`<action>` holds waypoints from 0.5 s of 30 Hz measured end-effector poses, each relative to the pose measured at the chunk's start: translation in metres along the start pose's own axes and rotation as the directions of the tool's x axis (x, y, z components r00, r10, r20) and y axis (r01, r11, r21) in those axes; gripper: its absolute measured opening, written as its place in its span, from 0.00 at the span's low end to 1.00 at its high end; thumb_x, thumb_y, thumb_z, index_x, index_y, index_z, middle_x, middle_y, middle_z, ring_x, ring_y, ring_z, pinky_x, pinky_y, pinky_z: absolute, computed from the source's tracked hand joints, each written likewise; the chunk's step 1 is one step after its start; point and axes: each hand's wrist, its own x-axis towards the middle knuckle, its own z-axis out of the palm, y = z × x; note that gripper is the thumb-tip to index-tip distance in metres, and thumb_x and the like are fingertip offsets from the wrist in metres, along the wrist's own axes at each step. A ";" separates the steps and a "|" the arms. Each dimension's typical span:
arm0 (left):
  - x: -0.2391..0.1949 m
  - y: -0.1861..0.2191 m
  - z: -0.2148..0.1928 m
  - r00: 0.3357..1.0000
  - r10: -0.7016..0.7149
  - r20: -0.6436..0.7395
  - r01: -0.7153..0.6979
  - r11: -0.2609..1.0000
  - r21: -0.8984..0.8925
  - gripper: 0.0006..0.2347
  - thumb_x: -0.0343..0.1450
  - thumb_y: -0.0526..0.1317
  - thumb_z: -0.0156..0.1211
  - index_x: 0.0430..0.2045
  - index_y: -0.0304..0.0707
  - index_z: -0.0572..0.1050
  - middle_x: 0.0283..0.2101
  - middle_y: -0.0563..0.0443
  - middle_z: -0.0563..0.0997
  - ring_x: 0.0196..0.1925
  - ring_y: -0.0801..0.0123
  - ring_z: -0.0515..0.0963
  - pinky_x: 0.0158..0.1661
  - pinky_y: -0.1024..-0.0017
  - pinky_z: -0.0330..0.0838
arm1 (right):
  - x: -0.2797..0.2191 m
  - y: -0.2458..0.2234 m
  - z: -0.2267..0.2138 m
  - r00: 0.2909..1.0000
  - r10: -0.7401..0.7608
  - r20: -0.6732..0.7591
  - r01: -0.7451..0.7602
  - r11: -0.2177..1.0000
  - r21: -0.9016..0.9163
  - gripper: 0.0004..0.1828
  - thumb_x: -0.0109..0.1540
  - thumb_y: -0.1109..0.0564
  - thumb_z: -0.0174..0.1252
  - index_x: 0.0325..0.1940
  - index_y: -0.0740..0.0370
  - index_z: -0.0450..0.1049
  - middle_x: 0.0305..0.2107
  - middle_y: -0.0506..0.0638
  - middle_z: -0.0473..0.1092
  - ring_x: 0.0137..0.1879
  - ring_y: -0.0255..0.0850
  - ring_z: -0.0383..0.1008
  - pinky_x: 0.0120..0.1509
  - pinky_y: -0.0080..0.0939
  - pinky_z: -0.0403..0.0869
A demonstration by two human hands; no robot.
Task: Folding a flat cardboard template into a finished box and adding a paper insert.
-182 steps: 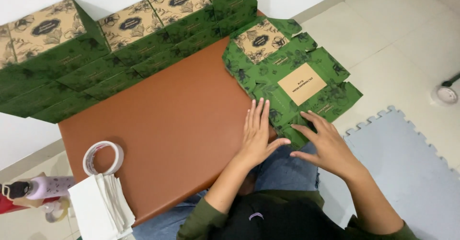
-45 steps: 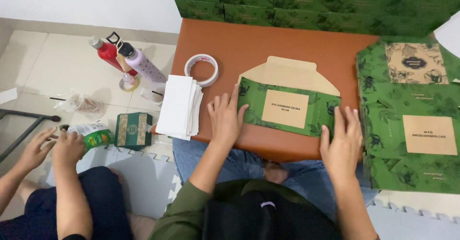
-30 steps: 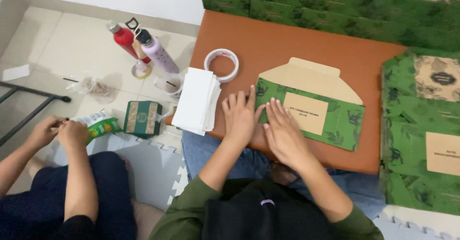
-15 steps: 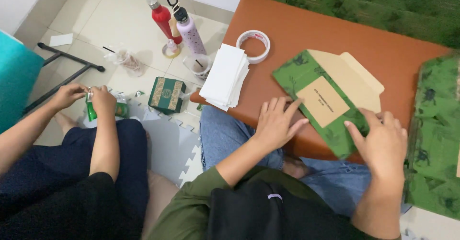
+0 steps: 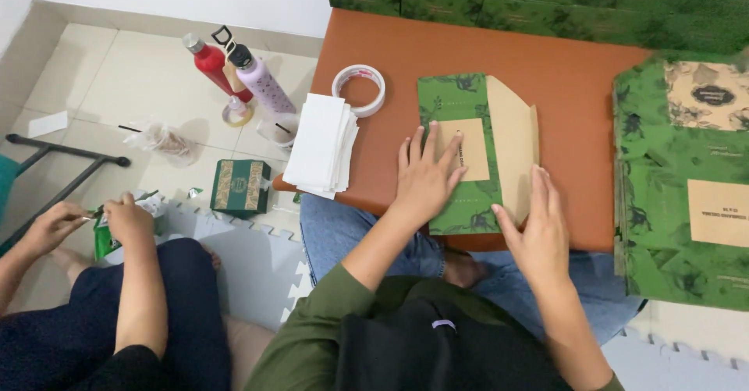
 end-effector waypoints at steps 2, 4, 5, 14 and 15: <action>0.000 0.000 -0.001 1.000 0.008 0.004 -0.008 1.000 0.008 0.23 0.76 0.55 0.47 0.66 0.52 0.65 0.70 0.30 0.61 0.74 0.40 0.55 0.68 0.43 0.43 | 0.009 -0.003 -0.003 0.997 -0.038 0.072 0.039 0.999 -0.015 0.44 0.61 0.48 0.63 0.74 0.75 0.57 0.60 0.76 0.63 0.68 0.67 0.63 0.69 0.62 0.64; -0.001 -0.002 0.001 1.000 0.016 0.006 -0.016 1.000 0.018 0.23 0.76 0.55 0.46 0.66 0.52 0.66 0.70 0.31 0.62 0.74 0.40 0.55 0.68 0.44 0.43 | 0.025 0.000 -0.001 0.987 -0.076 0.142 0.081 0.996 -0.024 0.42 0.63 0.49 0.59 0.74 0.79 0.54 0.59 0.80 0.64 0.68 0.69 0.63 0.70 0.63 0.63; -0.002 -0.004 0.004 1.000 0.020 0.006 -0.020 0.999 0.035 0.23 0.76 0.56 0.45 0.66 0.54 0.65 0.70 0.31 0.61 0.75 0.40 0.54 0.69 0.44 0.43 | 0.035 0.004 0.002 0.973 -0.037 0.230 0.039 0.999 -0.003 0.43 0.65 0.47 0.56 0.74 0.79 0.52 0.61 0.81 0.61 0.70 0.69 0.60 0.72 0.63 0.60; 0.000 -0.001 0.002 0.999 0.021 0.043 -0.025 0.996 0.090 0.23 0.77 0.57 0.42 0.67 0.57 0.64 0.70 0.32 0.61 0.74 0.39 0.54 0.67 0.39 0.39 | 0.124 0.060 0.049 0.921 0.063 0.385 -0.036 0.996 -0.077 0.34 0.70 0.45 0.46 0.76 0.65 0.56 0.64 0.72 0.61 0.67 0.71 0.62 0.66 0.68 0.65; 0.001 -0.001 0.001 0.998 0.016 0.053 -0.021 0.994 0.105 0.23 0.77 0.58 0.41 0.67 0.57 0.63 0.70 0.32 0.61 0.74 0.39 0.54 0.67 0.38 0.38 | 0.126 0.058 0.049 0.914 0.079 0.399 -0.050 0.995 -0.082 0.33 0.69 0.45 0.46 0.76 0.62 0.57 0.65 0.70 0.61 0.67 0.71 0.62 0.66 0.68 0.66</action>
